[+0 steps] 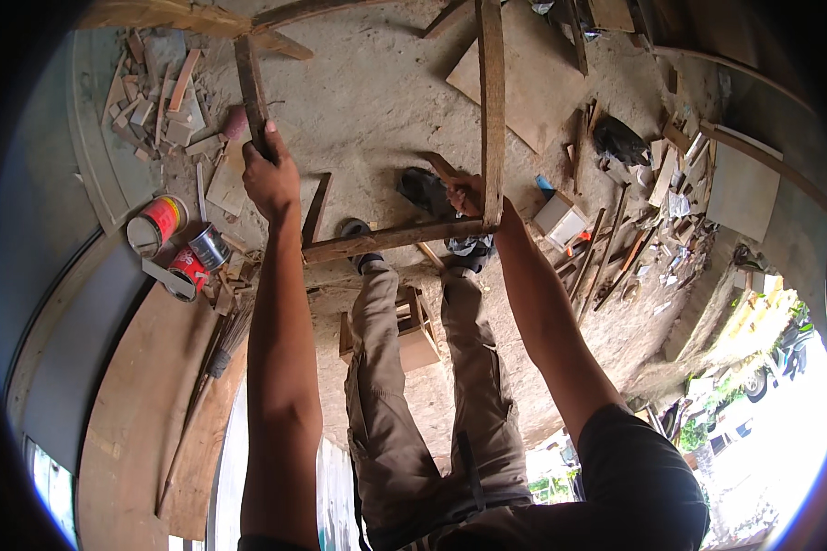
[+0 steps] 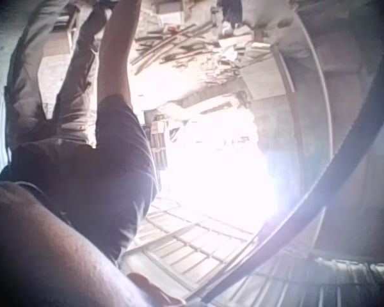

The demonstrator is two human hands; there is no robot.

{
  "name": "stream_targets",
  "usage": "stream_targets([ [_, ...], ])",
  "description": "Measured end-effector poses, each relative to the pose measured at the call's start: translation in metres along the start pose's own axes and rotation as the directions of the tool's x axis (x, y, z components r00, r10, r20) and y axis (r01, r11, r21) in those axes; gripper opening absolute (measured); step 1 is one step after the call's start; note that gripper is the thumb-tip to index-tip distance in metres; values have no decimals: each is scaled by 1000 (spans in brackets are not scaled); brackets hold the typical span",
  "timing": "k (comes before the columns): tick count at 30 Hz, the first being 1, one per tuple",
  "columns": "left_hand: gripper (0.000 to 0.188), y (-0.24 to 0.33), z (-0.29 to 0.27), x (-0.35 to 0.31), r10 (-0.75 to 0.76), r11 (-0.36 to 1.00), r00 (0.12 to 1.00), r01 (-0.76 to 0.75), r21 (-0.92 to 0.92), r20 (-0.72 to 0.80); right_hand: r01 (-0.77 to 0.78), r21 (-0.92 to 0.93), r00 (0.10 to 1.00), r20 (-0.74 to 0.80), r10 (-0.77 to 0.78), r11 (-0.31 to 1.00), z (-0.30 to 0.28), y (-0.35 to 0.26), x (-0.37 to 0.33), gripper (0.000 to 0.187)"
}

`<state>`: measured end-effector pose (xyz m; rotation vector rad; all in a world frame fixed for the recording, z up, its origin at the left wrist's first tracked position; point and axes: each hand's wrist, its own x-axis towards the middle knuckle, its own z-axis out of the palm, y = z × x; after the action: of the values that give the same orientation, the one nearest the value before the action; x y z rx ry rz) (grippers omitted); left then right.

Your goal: The person sits on the floor and works on a wooden frame. They pick up wooden slats, fit them into the frame, and use a hammer to tap the pieces into place. The person repeatedly adjusts and hammers the slats to secure them.

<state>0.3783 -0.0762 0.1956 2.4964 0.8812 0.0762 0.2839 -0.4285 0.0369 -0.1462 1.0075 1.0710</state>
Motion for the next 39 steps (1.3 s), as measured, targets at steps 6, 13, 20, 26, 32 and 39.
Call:
stream_targets([
  [6,58,-3,2,0,44,998,999,-45,-38,-14,-37,18,999,0,37,999,-11,-12,8,13],
  [13,54,-7,-2,-1,317,949,932,-309,68,-176,-24,46,997,80,21,999,-34,-8,17,10],
  [20,73,98,61,-121,294,700,756,246,-671,585,8,-25,996,93,-5,1000,-12,-6,15,16],
  [26,89,137,114,-162,318,289,215,906,-310,923,190,-54,981,35,-189,980,-8,-24,15,19],
  [32,56,146,109,-169,159,344,372,848,-404,915,290,-57,948,-117,-295,955,-14,3,10,22],
  [39,55,149,108,-173,116,384,421,816,-432,900,406,-189,846,-292,-446,894,3,12,2,26],
])
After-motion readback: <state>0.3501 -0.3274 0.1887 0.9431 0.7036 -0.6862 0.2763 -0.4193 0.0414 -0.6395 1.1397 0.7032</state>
